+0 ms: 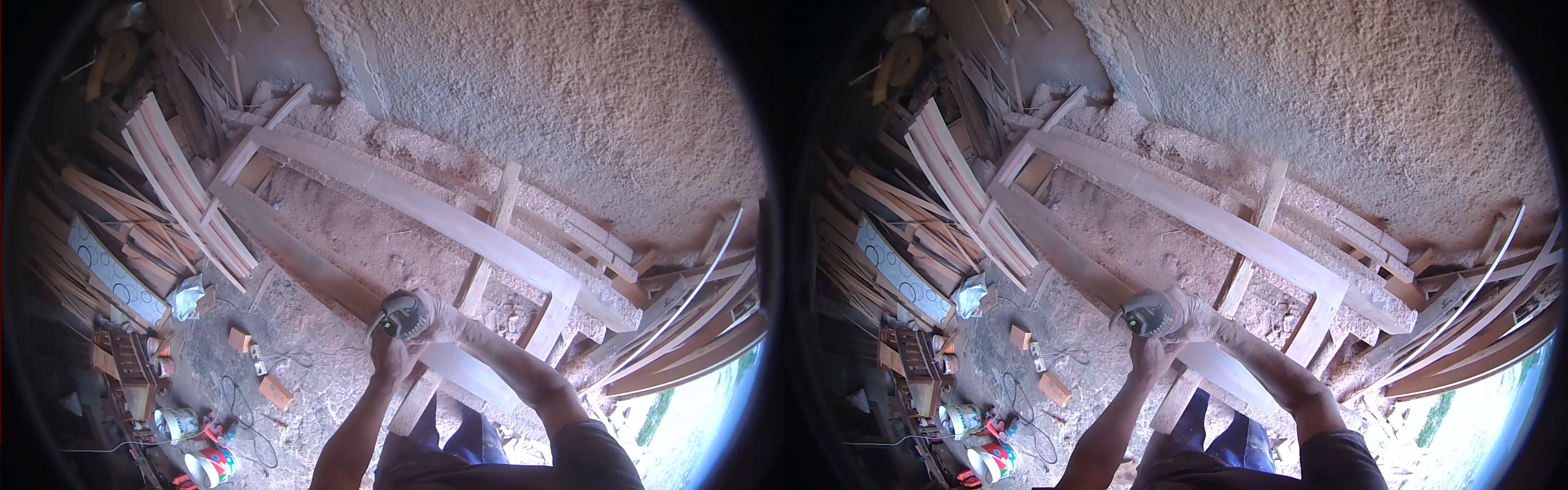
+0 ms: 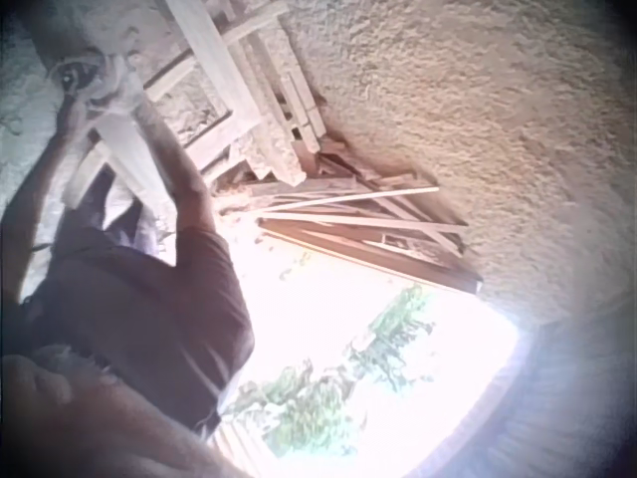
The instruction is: The person uses a wood router to shape the edges of a wooden frame, then turns the frame over and unplugs the tool.
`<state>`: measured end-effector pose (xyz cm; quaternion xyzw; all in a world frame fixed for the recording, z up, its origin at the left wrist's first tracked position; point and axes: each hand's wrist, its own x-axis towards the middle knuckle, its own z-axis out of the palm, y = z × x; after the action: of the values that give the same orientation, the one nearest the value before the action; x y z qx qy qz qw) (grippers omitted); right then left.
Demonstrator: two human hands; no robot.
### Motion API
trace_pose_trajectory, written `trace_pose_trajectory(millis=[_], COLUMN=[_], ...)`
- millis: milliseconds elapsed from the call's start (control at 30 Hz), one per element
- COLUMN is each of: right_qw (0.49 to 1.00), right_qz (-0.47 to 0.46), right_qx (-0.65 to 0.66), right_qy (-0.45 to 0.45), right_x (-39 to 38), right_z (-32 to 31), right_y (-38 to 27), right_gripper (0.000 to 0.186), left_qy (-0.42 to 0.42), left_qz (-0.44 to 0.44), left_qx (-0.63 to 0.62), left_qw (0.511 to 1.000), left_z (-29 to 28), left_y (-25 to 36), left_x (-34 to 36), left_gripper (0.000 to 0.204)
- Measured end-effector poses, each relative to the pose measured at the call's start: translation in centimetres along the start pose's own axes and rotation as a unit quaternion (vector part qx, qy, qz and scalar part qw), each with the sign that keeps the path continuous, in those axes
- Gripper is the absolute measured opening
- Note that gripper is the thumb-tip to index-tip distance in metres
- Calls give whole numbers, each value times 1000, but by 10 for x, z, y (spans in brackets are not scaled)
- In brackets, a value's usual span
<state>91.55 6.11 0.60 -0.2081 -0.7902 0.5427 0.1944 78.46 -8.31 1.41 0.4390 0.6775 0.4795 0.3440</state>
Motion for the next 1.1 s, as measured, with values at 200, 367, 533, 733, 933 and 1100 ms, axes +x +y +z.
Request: trace_pose_trajectory(millis=[200,367,533,733,933,1100], right_qw=[999,1000,996,988,984,981], right_qz=[-22,9,-73,-104,-154,-161], right_qx=[-21,-16,26,111,-43,-52], right_qy=[20,8,43,20,80,99], right_x=[-61,-106,-130,-122,-132,-110], right_z=[-8,-16,-20,-22,-11,-5], right_y=[8,21,15,-27,17,9], right_gripper=[98,100,99,87,81,77], left_qy=[-3,51,5,172,254,271], left_qz=[-192,141,98,192,-25,29], left_qx=[-363,233,305,245,-82,36], left_qw=[912,961,947,935,963,961], left_z=[48,75,91,57,46,63], left_y=[4,0,2,-43,-46,-94], left_x=[-40,-69,-91,-89,-14,-13], left_gripper=[77,71,83,72,81,73])
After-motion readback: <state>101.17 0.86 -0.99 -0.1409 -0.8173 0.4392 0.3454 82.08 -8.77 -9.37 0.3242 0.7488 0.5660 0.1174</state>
